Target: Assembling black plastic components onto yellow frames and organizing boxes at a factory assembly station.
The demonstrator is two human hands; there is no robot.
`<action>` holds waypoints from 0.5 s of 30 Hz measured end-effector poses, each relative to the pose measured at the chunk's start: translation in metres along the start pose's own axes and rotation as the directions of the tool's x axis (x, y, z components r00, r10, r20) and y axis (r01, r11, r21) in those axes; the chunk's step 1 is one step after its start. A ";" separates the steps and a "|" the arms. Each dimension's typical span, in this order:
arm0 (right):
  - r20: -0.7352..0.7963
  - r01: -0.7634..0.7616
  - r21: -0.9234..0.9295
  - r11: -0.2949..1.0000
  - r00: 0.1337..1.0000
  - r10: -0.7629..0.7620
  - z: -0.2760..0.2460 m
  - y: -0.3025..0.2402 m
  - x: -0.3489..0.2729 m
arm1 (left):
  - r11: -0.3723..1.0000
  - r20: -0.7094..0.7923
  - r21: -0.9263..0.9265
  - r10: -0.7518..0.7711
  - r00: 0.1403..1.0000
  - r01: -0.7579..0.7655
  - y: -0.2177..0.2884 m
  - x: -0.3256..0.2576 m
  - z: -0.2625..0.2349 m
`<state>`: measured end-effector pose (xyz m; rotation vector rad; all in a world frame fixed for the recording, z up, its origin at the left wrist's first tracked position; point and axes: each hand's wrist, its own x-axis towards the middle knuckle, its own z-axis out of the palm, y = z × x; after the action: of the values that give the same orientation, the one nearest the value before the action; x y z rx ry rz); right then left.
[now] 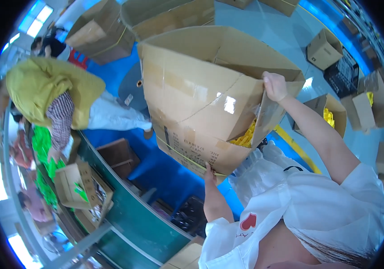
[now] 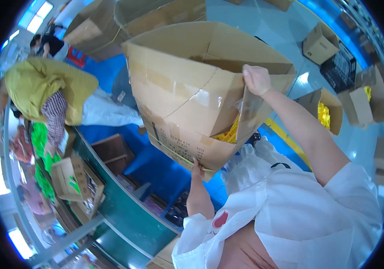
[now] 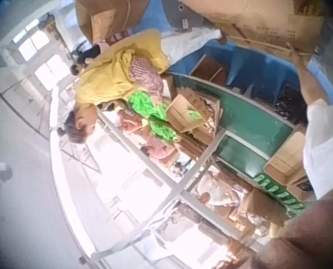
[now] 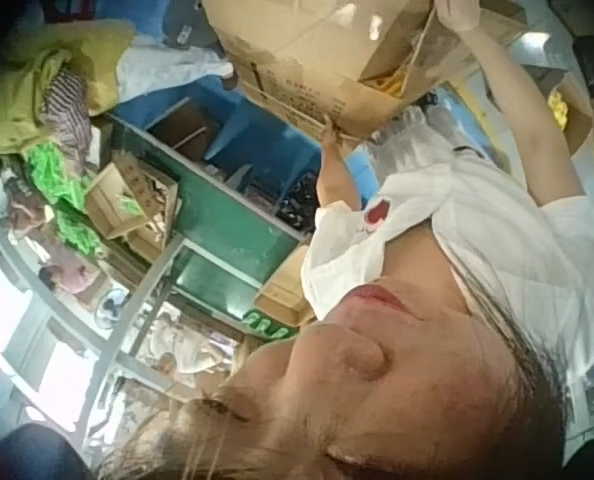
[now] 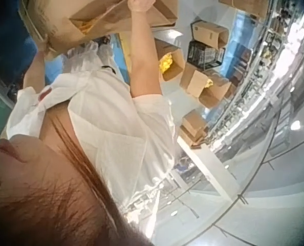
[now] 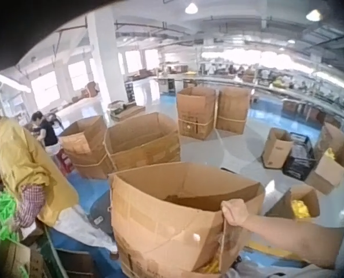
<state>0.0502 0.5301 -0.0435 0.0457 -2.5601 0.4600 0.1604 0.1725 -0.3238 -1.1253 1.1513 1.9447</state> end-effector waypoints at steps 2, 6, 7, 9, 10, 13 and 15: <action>-0.022 -0.049 0.014 0.999 0.999 0.049 -0.001 0.002 -0.001 | 1.000 0.011 0.009 -0.001 1.000 0.001 0.000 -0.004 -0.001; -0.028 -0.124 -0.004 0.992 0.992 0.124 -0.013 0.020 -0.008 | 0.977 -0.130 0.213 0.034 0.991 -0.006 0.010 -0.007 0.007; -0.040 -0.166 -0.023 0.986 0.985 0.165 -0.013 0.027 -0.013 | 0.975 -0.131 0.223 0.052 0.990 -0.022 0.021 -0.006 0.006; -0.074 -0.239 0.021 0.971 0.968 0.240 -0.017 0.037 -0.021 | 0.932 -0.166 0.349 -0.042 0.985 0.098 0.035 -0.006 0.007; -0.090 -0.271 0.024 0.962 0.958 0.272 -0.016 0.045 -0.028 | 0.930 -0.136 0.367 0.093 0.986 -0.037 0.039 -0.008 0.010; -0.174 -0.374 0.028 0.927 0.911 0.373 -0.032 0.080 -0.071 | 0.841 -0.158 0.542 0.115 0.981 -0.011 0.049 -0.038 0.052; -0.176 -0.382 0.063 0.922 0.905 0.387 -0.037 0.100 -0.086 | 0.857 -0.136 0.510 0.170 0.976 -0.078 0.042 -0.039 0.055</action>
<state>0.1298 0.6316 -0.0892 -0.4804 -2.3768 0.6153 0.1242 0.2001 -0.2590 -0.9620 1.7425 1.5106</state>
